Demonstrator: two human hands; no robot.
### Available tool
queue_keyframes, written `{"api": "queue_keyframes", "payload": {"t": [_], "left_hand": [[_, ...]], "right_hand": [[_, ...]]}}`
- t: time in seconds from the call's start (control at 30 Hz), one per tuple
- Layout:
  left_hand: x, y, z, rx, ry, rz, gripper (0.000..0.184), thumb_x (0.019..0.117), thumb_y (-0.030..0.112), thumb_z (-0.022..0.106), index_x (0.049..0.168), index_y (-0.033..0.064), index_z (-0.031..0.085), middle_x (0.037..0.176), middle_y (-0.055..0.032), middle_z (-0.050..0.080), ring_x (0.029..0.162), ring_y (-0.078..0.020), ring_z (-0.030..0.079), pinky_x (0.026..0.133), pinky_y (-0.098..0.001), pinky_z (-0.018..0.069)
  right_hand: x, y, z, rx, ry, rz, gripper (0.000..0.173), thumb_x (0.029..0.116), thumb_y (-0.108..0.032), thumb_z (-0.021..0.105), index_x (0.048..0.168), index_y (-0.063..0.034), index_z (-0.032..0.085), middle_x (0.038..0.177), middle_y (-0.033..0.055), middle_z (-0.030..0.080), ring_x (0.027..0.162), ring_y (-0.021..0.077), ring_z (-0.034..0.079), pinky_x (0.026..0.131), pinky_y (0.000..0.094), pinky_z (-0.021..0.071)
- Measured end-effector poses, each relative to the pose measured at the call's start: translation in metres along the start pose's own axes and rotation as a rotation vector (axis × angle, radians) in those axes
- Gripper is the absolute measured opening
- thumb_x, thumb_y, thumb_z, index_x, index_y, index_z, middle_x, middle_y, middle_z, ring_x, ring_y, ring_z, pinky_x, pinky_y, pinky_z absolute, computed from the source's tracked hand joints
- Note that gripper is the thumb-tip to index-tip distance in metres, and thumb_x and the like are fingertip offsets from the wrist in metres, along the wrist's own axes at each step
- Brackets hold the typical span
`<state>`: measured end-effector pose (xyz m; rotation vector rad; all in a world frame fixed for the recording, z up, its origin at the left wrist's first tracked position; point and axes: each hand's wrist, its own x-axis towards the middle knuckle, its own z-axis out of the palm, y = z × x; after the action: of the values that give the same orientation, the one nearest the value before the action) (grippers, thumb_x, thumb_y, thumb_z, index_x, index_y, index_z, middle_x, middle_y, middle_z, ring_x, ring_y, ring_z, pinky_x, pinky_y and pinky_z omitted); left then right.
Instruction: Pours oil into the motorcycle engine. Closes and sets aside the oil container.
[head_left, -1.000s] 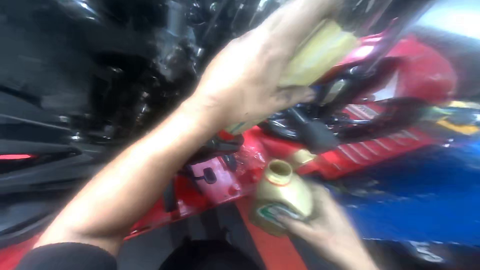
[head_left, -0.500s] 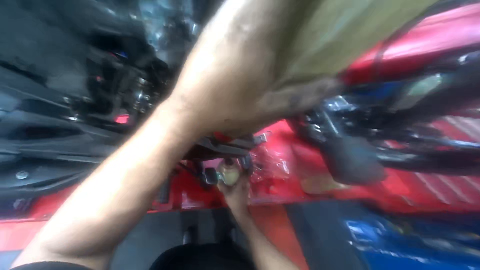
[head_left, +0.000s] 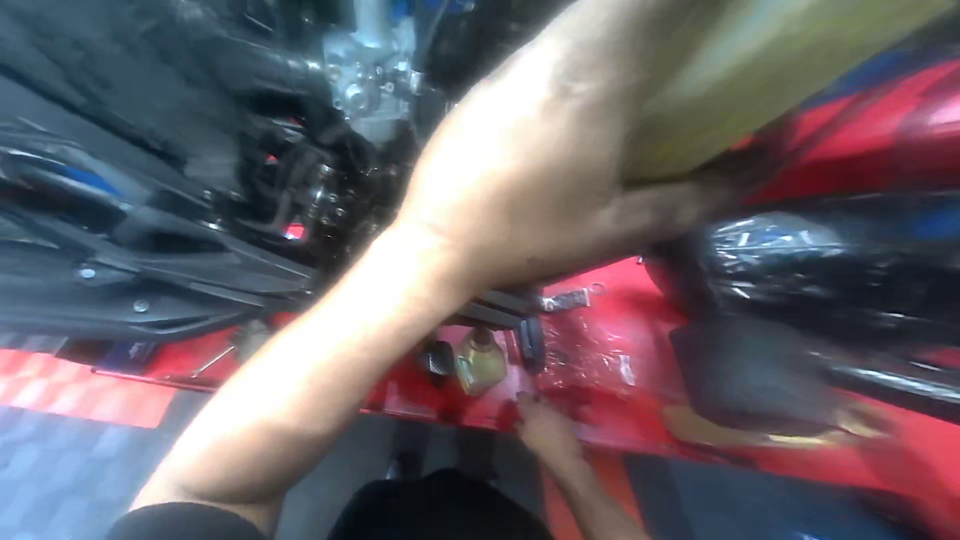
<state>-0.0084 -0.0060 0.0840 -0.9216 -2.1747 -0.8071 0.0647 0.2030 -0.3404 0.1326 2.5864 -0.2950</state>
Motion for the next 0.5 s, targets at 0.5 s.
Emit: {"api": "queue_keyframes", "payload": {"t": [0.5], "left_hand": [[0.006,0.032,0.014,0.085,0.167,-0.119,0.06,0.0748,0.056,0.083,0.114,0.0137,0.067,0.103,0.0031,0.069,0.095,-0.0042,0.068,0.078,-0.0295,0.0592]], "right_hand": [[-0.02,-0.004,-0.075,0.513,0.244,-0.138,0.053,0.0883,-0.036,0.078,0.135,-0.0165,0.064,0.135,0.02,0.06,0.116,0.0376,0.064,0.094,0.0615,0.0536]]}}
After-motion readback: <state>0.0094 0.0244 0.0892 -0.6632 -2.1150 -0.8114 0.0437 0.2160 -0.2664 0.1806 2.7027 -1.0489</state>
